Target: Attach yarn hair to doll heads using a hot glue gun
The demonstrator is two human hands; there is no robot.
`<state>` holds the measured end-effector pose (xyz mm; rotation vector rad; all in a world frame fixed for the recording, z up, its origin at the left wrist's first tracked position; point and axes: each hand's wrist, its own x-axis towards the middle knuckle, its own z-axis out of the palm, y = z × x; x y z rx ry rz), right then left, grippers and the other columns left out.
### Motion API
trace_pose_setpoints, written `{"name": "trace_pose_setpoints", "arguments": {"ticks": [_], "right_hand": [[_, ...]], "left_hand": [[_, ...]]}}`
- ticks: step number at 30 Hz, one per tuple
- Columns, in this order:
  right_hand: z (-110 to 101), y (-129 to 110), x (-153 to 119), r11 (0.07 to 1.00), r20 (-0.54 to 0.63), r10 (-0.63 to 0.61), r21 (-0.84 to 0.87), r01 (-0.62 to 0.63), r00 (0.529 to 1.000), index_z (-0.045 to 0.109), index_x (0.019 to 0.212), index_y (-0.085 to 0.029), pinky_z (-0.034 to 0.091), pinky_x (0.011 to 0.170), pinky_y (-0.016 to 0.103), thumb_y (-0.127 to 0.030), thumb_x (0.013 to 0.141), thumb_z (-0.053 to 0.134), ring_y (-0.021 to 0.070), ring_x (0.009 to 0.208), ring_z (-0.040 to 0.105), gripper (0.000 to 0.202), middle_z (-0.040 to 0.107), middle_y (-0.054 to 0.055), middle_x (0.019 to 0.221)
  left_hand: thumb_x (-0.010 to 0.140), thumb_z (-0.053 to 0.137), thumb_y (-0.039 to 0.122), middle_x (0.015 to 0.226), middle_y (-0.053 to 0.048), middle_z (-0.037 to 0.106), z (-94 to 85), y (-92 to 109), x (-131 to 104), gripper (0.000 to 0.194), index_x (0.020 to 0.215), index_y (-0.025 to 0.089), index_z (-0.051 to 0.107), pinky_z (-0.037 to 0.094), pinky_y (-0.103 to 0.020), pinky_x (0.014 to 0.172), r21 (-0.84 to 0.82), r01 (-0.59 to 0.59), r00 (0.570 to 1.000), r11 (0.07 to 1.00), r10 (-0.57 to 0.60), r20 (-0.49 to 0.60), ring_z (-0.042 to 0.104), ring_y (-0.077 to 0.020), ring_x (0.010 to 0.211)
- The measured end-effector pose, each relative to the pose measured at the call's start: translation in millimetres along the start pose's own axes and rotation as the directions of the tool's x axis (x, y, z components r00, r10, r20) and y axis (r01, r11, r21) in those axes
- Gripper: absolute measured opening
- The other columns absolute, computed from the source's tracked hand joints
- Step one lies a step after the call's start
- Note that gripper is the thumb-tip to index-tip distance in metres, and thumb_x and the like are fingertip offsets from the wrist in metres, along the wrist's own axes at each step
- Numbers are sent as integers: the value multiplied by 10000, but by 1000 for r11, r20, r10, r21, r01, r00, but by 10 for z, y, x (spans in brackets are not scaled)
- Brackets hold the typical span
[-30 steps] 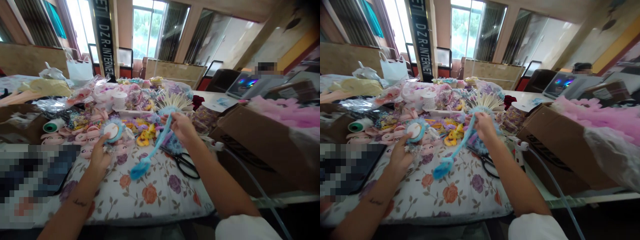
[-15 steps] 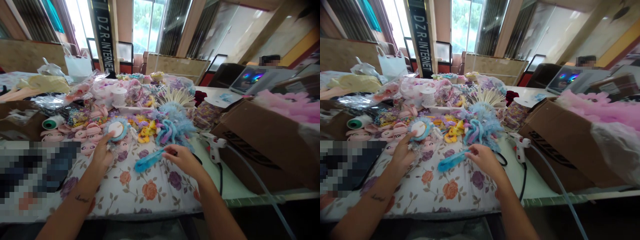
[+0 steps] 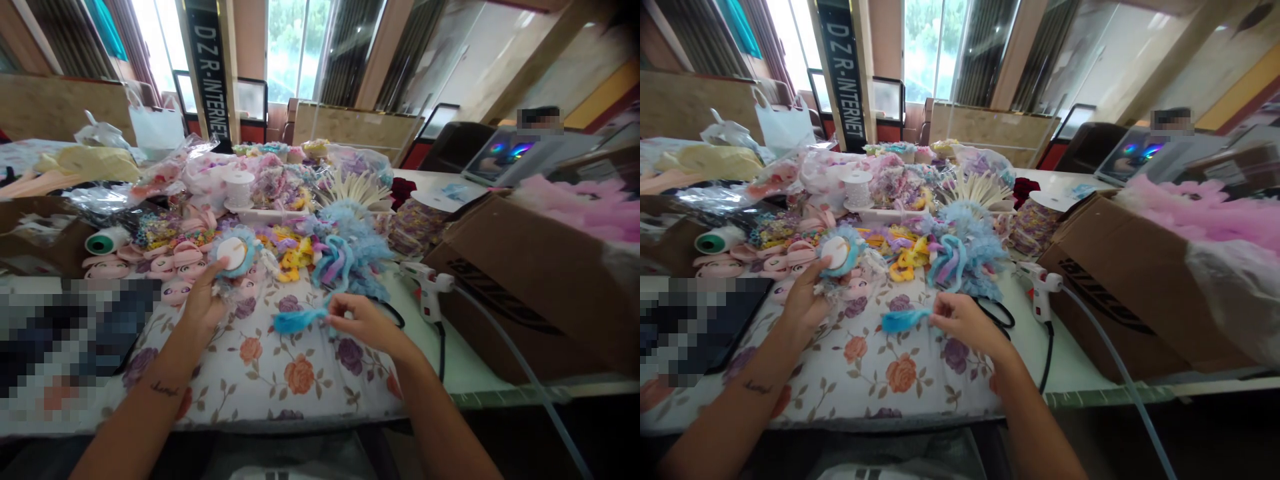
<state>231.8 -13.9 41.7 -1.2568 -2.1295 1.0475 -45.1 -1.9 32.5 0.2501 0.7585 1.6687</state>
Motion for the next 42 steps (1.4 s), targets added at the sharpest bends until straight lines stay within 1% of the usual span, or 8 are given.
{"name": "trace_pose_setpoints", "arguments": {"ticks": [7, 15, 20, 26, 31, 34, 39, 42], "right_hand": [[-299, -54, 62, 585, -218, 306, 811, -2, 927, 637, 800, -238, 279, 346, 171, -269, 611, 785, 54, 413, 419, 242, 634, -30, 659], [-458, -255, 233, 814, -300, 203, 581, 10, 932, 753, 939, -191, 350, 360, 184, -273, 671, 735, 62, 367, 474, 280, 614, -36, 541], [-177, -178, 317, 803, -138, 183, 592, -67, 973, 675, 1155, -215, 325, 365, 180, -261, 762, 618, 65, 321, 414, 400, 510, -88, 407], [112, -153, 278, 674, 34, 137, 729, -118, 990, 692, 1114, -257, 339, 355, 174, -255, 771, 624, 14, 328, 439, 350, 721, -8, 842], [243, -164, 271, 656, 82, 48, 749, -93, 995, 680, 1130, -291, 325, 338, 172, -199, 760, 613, -6, 343, 466, 387, 674, 28, 1168], [294, -120, 293, 714, 23, 68, 697, -64, 997, 665, 1139, -264, 344, 350, 190, -223, 759, 626, 5, 337, 438, 384, 697, 43, 1103], [241, 48, 343, 957, -323, 50, 285, 47, 945, 671, 1032, -181, 428, 484, 234, -254, 749, 630, 112, 552, 551, 295, 686, 35, 825], [179, 126, 340, 992, -251, -93, -107, 68, 963, 677, 1013, -180, 464, 641, 271, -172, 748, 590, 176, 793, 602, 279, 679, 65, 937]], "left_hand": [[736, 596, 33, 735, -19, 711, 54, 2, -10, 240, 946, 137, 648, 584, -209, 510, -29, 17, 1000, 999, -18, -24, 658, -124, 568], [563, 702, -15, 781, -79, 730, -48, 54, -186, 453, 982, 156, 690, 551, -232, 449, 253, 165, 964, 953, -210, 163, 709, -234, 648], [280, 769, -132, 1092, -182, 691, 59, 145, -353, 772, 991, 166, 709, 545, -372, 829, 618, 126, 706, 776, -508, 494, 575, -380, 1161], [324, 894, 142, 1322, -150, 564, 17, 104, -271, 790, 1079, 228, 678, 467, -482, 950, 694, -207, 681, 689, -408, 608, 392, -402, 1325], [540, 842, 369, 1537, -97, 287, -94, 97, -108, 929, 1373, 259, 446, 175, -515, 1131, 725, -555, 386, 408, -646, 659, 132, -398, 1426], [572, 799, 483, 1495, -97, 350, -107, 139, -66, 894, 1362, 252, 451, 138, -482, 1144, 694, -632, 338, 344, -683, 647, 166, -389, 1416], [578, 755, 582, 1436, -108, 399, -197, 333, -10, 869, 1327, 236, 483, 171, -454, 1133, 585, -717, 219, 380, -674, 706, 288, -383, 1358], [609, 726, 603, 1398, -117, 434, -287, 453, 48, 854, 1334, 230, 474, 218, -440, 1117, 530, -742, 162, 411, -657, 736, 307, -373, 1347]]}}
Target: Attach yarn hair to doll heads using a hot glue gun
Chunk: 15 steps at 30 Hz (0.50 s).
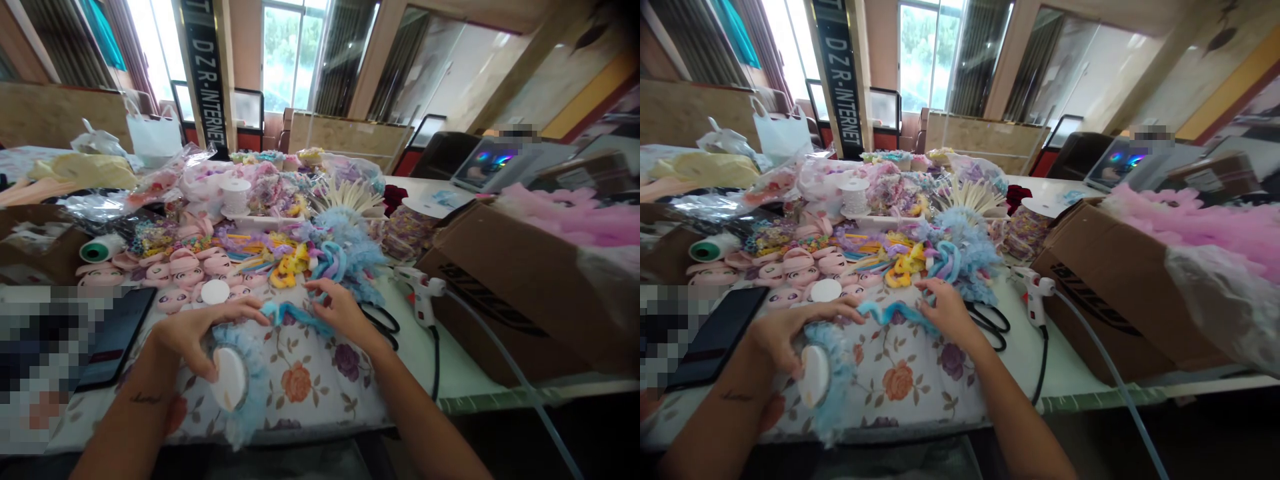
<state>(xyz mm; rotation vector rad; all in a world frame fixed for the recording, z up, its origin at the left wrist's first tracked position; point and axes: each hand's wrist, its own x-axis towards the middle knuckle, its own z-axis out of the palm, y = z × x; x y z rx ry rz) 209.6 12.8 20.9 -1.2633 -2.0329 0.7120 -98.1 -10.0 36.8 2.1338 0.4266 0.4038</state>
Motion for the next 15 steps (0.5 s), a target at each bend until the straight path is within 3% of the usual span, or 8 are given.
{"name": "trace_pose_setpoints", "arguments": {"ticks": [3, 5, 8, 10, 12, 15], "right_hand": [[-23, 29, -40, 986, 172, -28, -157, 55, 985, 676, 982, -178, 454, 692, 288, -252, 819, 585, 199, 840, 603, 201, 680, 71, 929], [-17, 38, -81, 977, 260, -45, -191, 97, 965, 671, 922, -181, 444, 707, 287, -318, 797, 651, 205, 838, 602, 186, 673, 58, 892], [-10, 87, -125, 966, 299, -65, -220, 136, 952, 638, 744, -187, 424, 699, 264, -263, 752, 698, 194, 805, 598, 98, 655, 25, 808], [-36, 146, -123, 970, 216, -40, -227, 90, 976, 616, 746, -190, 414, 667, 249, -211, 796, 619, 179, 755, 597, 54, 652, 12, 773], [-99, 206, -94, 960, 27, 25, -279, -17, 999, 615, 876, -188, 409, 648, 258, -185, 831, 529, 183, 715, 595, 97, 661, 19, 774], [-235, 241, -42, 848, -267, 13, -508, -152, 964, 581, 1123, -142, 400, 682, 312, -132, 836, 449, 238, 762, 592, 315, 681, 88, 832]], "left_hand": [[614, 717, 618, 1409, -124, 426, -48, -45, -95, 857, 1337, 231, 469, 199, -460, 1121, 21, 20, 998, 1000, -19, -52, 265, -384, 1367], [612, 715, 622, 1404, -120, 433, -64, -67, -139, 858, 1338, 237, 468, 183, -474, 1123, 24, 32, 995, 999, -30, -95, 256, -391, 1369], [610, 704, 641, 1376, -114, 459, -80, -86, -194, 869, 1344, 246, 458, 227, -479, 1106, -4, 11, 990, 1000, -11, -141, 328, -386, 1325], [618, 685, 655, 1369, -109, 468, -92, -91, -225, 858, 1340, 249, 462, 232, -475, 1103, 3, -13, 986, 1000, 13, -164, 329, -383, 1321], [625, 673, 663, 1365, -104, 476, -106, -87, -244, 844, 1333, 252, 469, 209, -475, 1113, 27, -20, 986, 999, 25, -165, 292, -385, 1341], [619, 687, 649, 1384, -104, 463, -108, -65, -222, 847, 1332, 249, 465, 203, -474, 1117, 42, 46, 992, 998, -41, -118, 284, -390, 1350]]}}
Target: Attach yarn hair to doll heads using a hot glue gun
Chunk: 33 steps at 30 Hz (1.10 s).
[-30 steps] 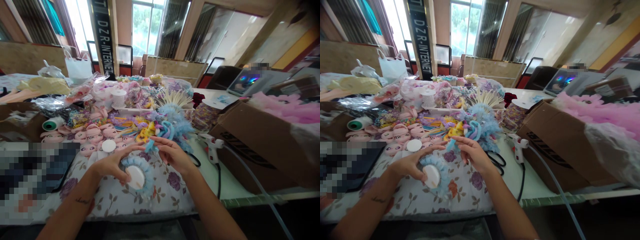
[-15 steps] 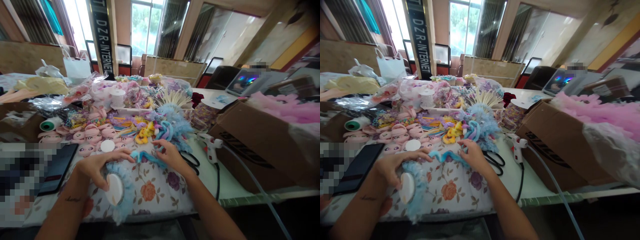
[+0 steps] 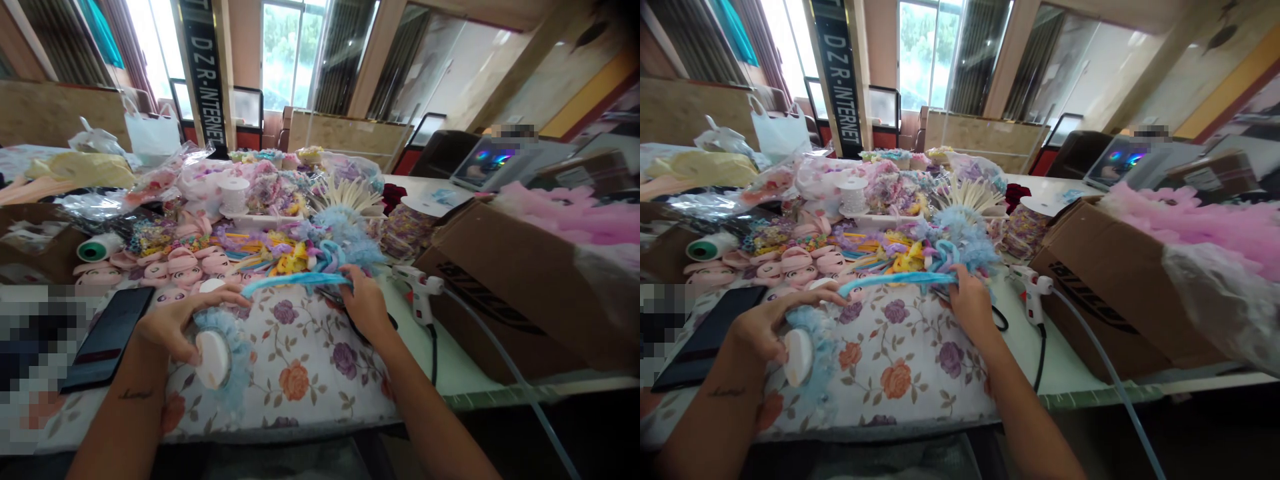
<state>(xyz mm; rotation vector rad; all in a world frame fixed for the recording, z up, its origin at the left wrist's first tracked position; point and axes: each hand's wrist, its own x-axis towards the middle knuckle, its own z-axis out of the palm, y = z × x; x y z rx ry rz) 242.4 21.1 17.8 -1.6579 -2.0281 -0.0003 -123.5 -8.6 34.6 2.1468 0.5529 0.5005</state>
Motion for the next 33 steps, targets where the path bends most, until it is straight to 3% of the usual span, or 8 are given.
{"name": "trace_pose_setpoints", "arguments": {"ticks": [2, 8, 12, 18, 22, 25, 29, 33], "right_hand": [[-88, 28, 18, 977, -51, -82, -200, 70, 995, 595, 1149, -117, 385, 776, 373, -77, 818, 430, 282, 872, 581, 372, 685, 134, 882], [-385, 34, -183, 948, 444, -177, -164, 274, 878, 624, 1175, -204, 385, 883, 415, -78, 738, 598, 305, 1041, 561, 456, 662, 116, 1075], [-388, -66, -214, 957, 387, -206, -111, 267, 899, 641, 1133, -180, 385, 905, 398, -92, 786, 589, 294, 1079, 545, 361, 661, 116, 1103], [-50, -204, -106, 881, 405, -378, -120, 458, 833, 673, 887, -174, 381, 699, 292, -46, 765, 563, 223, 860, 569, 209, 673, 75, 865], [12, -104, -122, 876, 233, -335, -281, 393, 913, 641, 803, -157, 325, 617, 309, -52, 813, 520, 233, 778, 532, 160, 631, 92, 775], [20, -4, -188, 837, 118, -386, -372, 401, 915, 637, 797, -155, 315, 610, 317, -62, 853, 496, 242, 772, 509, 177, 614, 103, 773], [101, 76, -321, 782, 196, -449, -386, 489, 872, 650, 830, -149, 335, 626, 318, -18, 849, 490, 237, 773, 520, 207, 626, 109, 813], [163, 105, -411, 809, 186, -413, -375, 453, 891, 658, 915, -137, 373, 662, 330, -56, 874, 476, 249, 805, 532, 204, 628, 117, 861]], "left_hand": [[626, 705, 617, 1432, -111, 413, 23, 24, 52, 835, 1334, 248, 461, 207, -466, 1118, 34, 97, 993, 995, -98, 58, 282, -391, 1359], [635, 718, 575, 1417, -107, 426, 118, 66, 228, 791, 1313, 241, 484, 253, -397, 1109, 78, 148, 970, 986, -160, 182, 371, -356, 1321], [641, 706, 587, 1399, -97, 442, 124, 71, 236, 781, 1305, 236, 490, 269, -377, 1101, 62, 122, 973, 991, -131, 188, 391, -344, 1304], [659, 697, 575, 1321, -112, 503, 111, 103, 238, 728, 1260, 205, 520, 310, -363, 1074, 48, 79, 973, 996, -87, 214, 458, -326, 1243], [650, 715, 529, 1287, -100, 539, 120, 114, 257, 689, 1234, 206, 545, 333, -339, 1058, 84, 100, 968, 991, -116, 222, 497, -308, 1205], [637, 740, 437, 1264, -75, 578, 153, 84, 273, 654, 1226, 221, 555, 386, -308, 1012, 134, 156, 954, 979, -184, 238, 547, -290, 1154], [632, 737, 355, 1244, -46, 607, 196, 21, 279, 646, 1238, 231, 552, 429, -269, 957, 157, 201, 943, 967, -234, 238, 588, -265, 1104], [625, 745, 343, 1256, -38, 608, 190, 3, 257, 657, 1246, 244, 556, 430, -274, 959, 171, 237, 935, 956, -273, 228, 586, -274, 1116]]}}
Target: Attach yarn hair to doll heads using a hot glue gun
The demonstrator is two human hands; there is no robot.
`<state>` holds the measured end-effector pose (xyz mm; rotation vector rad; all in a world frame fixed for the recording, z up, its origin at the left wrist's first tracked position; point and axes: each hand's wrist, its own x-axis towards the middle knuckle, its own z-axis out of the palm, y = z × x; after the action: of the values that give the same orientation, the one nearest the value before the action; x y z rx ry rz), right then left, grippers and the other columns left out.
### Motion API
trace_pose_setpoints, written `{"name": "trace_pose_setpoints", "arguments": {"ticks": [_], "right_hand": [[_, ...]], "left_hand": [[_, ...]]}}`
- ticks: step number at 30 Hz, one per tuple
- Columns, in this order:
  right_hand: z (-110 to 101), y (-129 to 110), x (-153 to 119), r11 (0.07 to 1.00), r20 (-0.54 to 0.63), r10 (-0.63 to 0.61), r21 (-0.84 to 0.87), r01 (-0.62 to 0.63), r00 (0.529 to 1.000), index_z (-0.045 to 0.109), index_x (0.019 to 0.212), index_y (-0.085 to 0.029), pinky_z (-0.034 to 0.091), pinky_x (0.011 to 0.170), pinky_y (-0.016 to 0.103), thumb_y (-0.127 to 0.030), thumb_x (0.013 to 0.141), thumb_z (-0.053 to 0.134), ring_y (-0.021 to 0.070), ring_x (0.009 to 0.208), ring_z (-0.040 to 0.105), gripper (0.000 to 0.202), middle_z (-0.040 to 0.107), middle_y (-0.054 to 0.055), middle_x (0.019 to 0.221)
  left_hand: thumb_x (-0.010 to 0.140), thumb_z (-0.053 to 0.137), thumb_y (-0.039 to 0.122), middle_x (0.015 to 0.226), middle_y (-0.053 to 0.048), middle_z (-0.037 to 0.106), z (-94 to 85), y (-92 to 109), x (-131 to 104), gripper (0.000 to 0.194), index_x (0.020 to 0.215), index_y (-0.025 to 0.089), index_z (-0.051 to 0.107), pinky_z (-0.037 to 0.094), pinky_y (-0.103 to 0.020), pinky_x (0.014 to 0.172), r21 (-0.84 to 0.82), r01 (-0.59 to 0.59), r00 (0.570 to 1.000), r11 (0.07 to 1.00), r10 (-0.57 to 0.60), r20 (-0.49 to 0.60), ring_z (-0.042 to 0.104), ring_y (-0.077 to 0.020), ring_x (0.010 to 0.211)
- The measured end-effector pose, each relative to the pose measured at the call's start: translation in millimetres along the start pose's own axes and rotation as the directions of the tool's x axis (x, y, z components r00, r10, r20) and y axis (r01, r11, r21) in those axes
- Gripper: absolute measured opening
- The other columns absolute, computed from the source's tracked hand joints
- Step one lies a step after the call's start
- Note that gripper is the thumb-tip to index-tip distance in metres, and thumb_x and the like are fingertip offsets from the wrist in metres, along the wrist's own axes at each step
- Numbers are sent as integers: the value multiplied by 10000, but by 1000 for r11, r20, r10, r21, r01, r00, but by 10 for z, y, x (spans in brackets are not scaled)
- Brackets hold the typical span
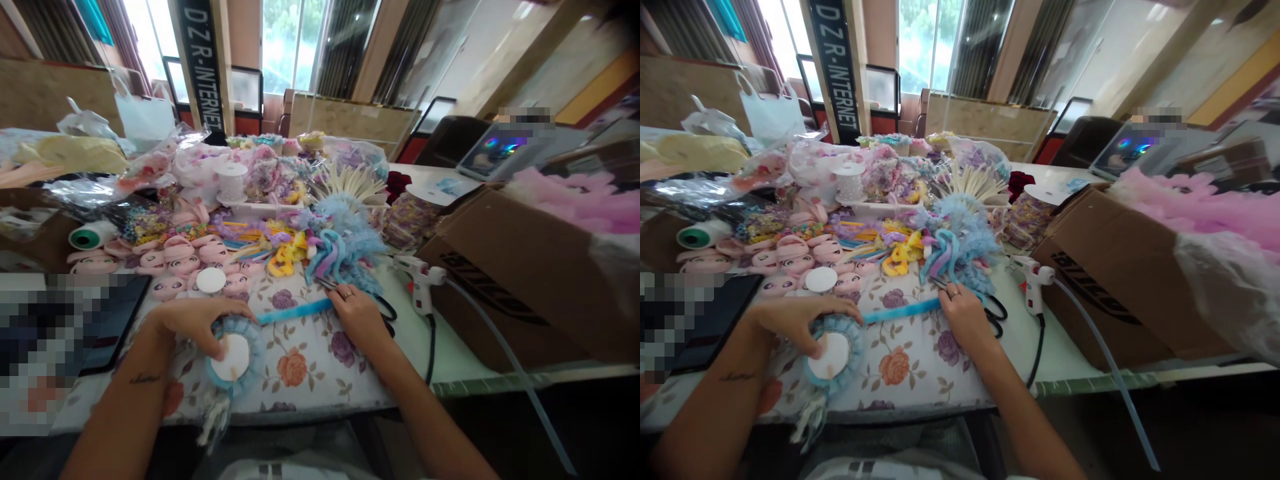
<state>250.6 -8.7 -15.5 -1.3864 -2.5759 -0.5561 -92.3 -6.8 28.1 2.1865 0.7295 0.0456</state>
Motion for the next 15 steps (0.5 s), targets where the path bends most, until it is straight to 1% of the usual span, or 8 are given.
{"name": "trace_pose_setpoints", "arguments": {"ticks": [2, 5, 8, 10, 11, 12, 13, 15], "right_hand": [[-14, -2, -14, 998, 12, 36, 52, -36, 999, 660, 964, -141, 401, 687, 334, -54, 864, 468, 252, 831, 542, 233, 630, 116, 900], [-101, 16, -28, 980, 84, 86, 171, -99, 993, 656, 1048, -143, 445, 744, 342, -49, 819, 482, 257, 894, 564, 303, 631, 118, 967], [-234, 56, -58, 953, 151, 97, 271, -136, 984, 629, 1128, -166, 474, 794, 359, -87, 804, 504, 264, 967, 579, 356, 631, 115, 1057], [-322, 80, -78, 942, 153, 111, 298, -153, 982, 628, 1123, -184, 482, 807, 375, -128, 821, 515, 273, 990, 586, 327, 638, 112, 1088], [-359, 85, -82, 938, 143, 125, 304, -163, 982, 639, 1095, -186, 485, 803, 381, -142, 833, 513, 278, 985, 592, 293, 646, 112, 1078], [-390, 84, -80, 934, 129, 136, 313, -171, 982, 650, 1062, -185, 487, 796, 384, -153, 847, 507, 280, 974, 599, 260, 657, 114, 1056], [-411, 74, -69, 928, 110, 147, 329, -175, 983, 660, 1025, -184, 488, 787, 383, -159, 861, 498, 278, 954, 608, 232, 669, 115, 1027], [-424, 22, -26, 903, 76, 147, 397, -166, 986, 673, 962, -185, 489, 764, 362, -163, 883, 480, 258, 904, 624, 210, 683, 111, 969]], "left_hand": [[623, 746, 329, 1287, -37, 594, -20, -3, -40, 679, 1267, 251, 544, 416, -282, 981, -5, 29, 999, 1000, -29, -14, 569, -284, 1149], [642, 746, 324, 1355, -44, 547, -72, -23, -149, 718, 1313, 263, 501, 381, -300, 1023, -42, 44, 998, 998, -46, -49, 516, -299, 1222], [658, 750, 346, 1362, -59, 534, -126, -67, -289, 718, 1322, 260, 488, 362, -326, 1044, -120, -18, 996, 993, 7, -89, 486, -314, 1249], [641, 770, 352, 1333, -68, 553, -140, -92, -359, 708, 1296, 255, 517, 389, -336, 1020, -189, -74, 983, 979, 40, -179, 499, -327, 1224], [628, 781, 349, 1298, -69, 576, -138, -95, -378, 707, 1282, 256, 530, 428, -331, 976, -247, -97, 967, 964, 34, -251, 530, -326, 1180], [619, 787, 341, 1247, -66, 606, -130, -91, -384, 704, 1273, 260, 539, 473, -315, 907, -323, -120, 941, 939, 3, -339, 573, -312, 1111], [615, 791, 328, 1188, -57, 632, -117, -76, -377, 700, 1267, 266, 544, 508, -284, 818, -411, -148, 900, 900, -50, -434, 614, -284, 1021], [613, 788, 294, 1074, -30, 662, -83, -19, -332, 701, 1269, 277, 542, 519, -218, 647, -571, -240, 786, 785, -189, -589, 648, -216, 845]]}}
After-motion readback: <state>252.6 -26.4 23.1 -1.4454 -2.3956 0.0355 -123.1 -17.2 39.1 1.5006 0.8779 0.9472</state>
